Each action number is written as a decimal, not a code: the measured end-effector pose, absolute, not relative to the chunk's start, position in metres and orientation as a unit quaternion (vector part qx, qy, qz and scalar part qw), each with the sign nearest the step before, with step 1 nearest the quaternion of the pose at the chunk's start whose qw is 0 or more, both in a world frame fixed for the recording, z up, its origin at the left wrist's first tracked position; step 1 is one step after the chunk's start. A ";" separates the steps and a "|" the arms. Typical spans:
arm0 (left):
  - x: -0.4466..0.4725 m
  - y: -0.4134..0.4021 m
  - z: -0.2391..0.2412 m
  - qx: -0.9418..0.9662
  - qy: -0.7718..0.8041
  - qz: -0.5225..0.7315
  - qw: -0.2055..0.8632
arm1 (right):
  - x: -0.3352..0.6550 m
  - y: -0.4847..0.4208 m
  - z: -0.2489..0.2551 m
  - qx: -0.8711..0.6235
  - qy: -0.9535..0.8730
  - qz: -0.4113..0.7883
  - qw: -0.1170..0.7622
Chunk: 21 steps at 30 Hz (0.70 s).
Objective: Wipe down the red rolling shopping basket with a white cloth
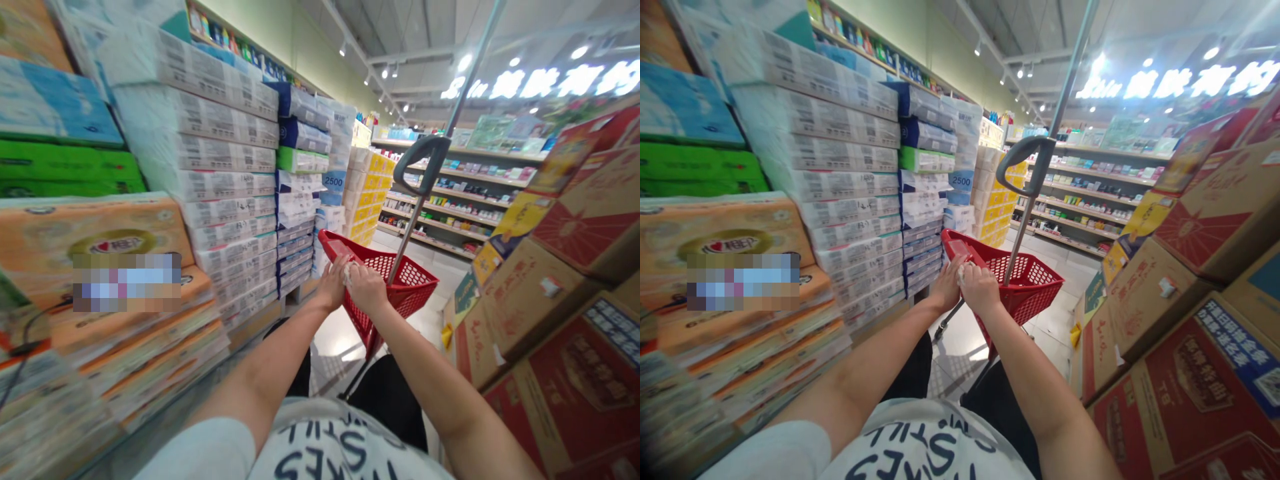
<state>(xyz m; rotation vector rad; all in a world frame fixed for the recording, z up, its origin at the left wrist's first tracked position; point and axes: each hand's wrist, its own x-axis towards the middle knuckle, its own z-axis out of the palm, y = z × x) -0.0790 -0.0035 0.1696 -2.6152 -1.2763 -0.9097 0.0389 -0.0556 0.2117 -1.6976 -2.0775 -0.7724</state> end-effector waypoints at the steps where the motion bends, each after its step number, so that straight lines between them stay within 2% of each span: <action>1: -0.079 -0.003 0.170 -0.858 -0.416 -0.298 0.045 | 0.040 -0.056 0.209 -0.584 -0.737 -0.283 0.188; 4: -0.079 -0.004 0.170 -0.857 -0.416 -0.303 0.041 | 0.042 -0.054 0.209 -0.610 -0.717 -0.247 0.229; 8: -0.080 -0.006 0.170 -0.857 -0.408 -0.311 0.045 | 0.045 -0.049 0.216 -0.655 -0.707 -0.143 0.223; 15: -0.080 -0.005 0.170 -0.857 -0.420 -0.295 0.045 | 0.047 -0.061 0.197 -0.540 -0.748 -0.300 0.242; 21: -0.078 -0.003 0.168 -0.855 -0.418 -0.302 0.049 | 0.044 -0.058 0.207 -0.648 -0.702 -0.222 0.198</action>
